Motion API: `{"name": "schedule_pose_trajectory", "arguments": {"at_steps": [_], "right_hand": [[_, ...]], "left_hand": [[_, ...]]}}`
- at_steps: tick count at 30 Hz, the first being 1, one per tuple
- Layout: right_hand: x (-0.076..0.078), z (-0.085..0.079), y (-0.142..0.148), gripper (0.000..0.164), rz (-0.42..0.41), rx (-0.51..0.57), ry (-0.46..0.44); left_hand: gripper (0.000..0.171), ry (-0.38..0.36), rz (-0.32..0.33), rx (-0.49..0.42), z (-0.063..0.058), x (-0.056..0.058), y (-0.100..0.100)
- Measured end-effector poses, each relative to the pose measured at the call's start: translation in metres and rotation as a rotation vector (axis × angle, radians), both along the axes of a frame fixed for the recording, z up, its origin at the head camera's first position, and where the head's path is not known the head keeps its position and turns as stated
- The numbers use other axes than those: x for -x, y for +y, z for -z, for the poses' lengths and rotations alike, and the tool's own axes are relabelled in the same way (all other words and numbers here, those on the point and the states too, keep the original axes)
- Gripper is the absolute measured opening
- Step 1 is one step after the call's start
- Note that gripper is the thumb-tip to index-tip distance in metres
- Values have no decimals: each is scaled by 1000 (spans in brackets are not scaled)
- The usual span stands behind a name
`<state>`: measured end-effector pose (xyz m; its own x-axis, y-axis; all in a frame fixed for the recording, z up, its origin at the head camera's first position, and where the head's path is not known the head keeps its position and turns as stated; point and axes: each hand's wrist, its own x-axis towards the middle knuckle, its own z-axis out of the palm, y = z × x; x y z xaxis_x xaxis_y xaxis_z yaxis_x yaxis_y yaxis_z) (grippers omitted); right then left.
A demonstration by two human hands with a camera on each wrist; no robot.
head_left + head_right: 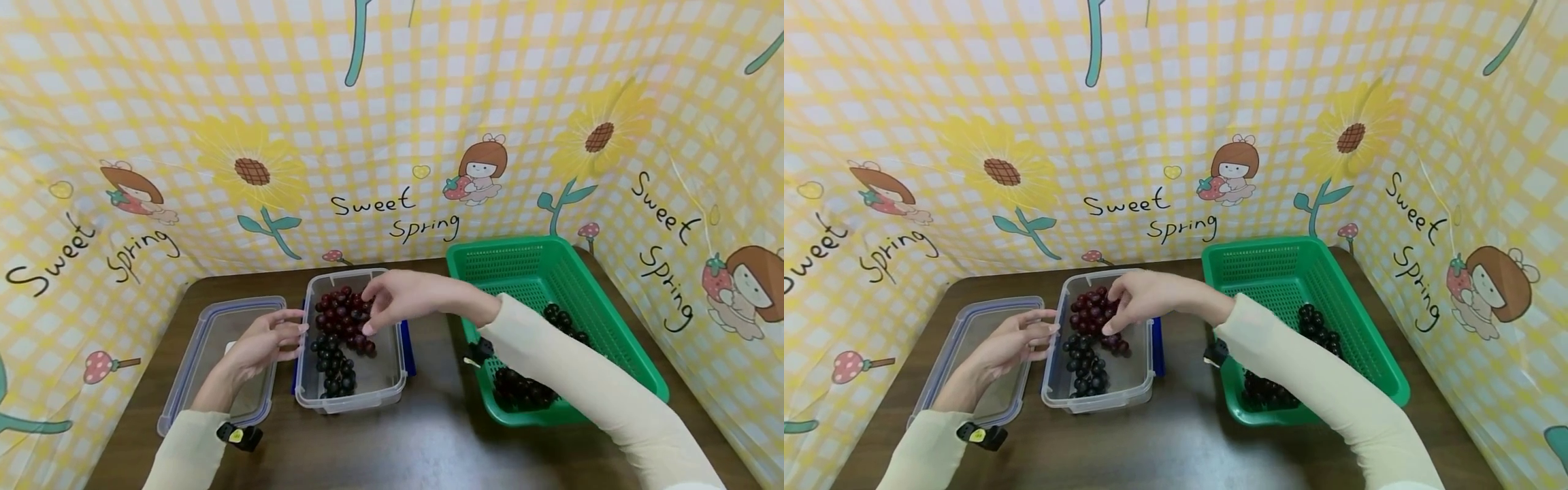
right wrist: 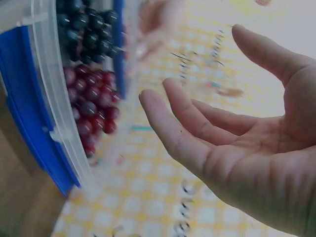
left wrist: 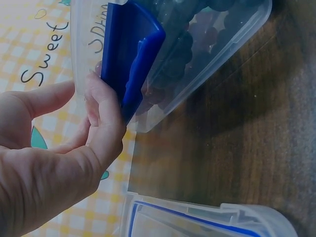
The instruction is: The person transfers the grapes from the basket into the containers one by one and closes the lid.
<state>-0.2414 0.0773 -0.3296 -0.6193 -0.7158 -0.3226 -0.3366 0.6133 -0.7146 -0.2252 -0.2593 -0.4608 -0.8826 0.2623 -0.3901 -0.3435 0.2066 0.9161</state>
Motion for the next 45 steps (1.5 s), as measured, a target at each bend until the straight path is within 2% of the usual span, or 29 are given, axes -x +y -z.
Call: {"name": "schedule_pose_trajectory", "arguments": {"at_steps": [8,14,19,30,38,45], "right_hand": [[-5,-22,63,73,89,48,112],[-11,-24,107,69,143,28,116],[-19,-22,134,70,132,23,162],[-38,-2,164,78,76,-62,288],[-47,17,179,82,24,-140,265],[-52,33,191,89,-19,-252,202]], "left_hand": [[64,4,2,-5,0,0,1],[64,5,14,-1,1,1,0],[64,0,13,2,0,1,-1],[64,1,21,-10,-3,-1,1],[64,1,18,-6,-2,0,2],[64,1,13,-5,-1,0,1]]}}
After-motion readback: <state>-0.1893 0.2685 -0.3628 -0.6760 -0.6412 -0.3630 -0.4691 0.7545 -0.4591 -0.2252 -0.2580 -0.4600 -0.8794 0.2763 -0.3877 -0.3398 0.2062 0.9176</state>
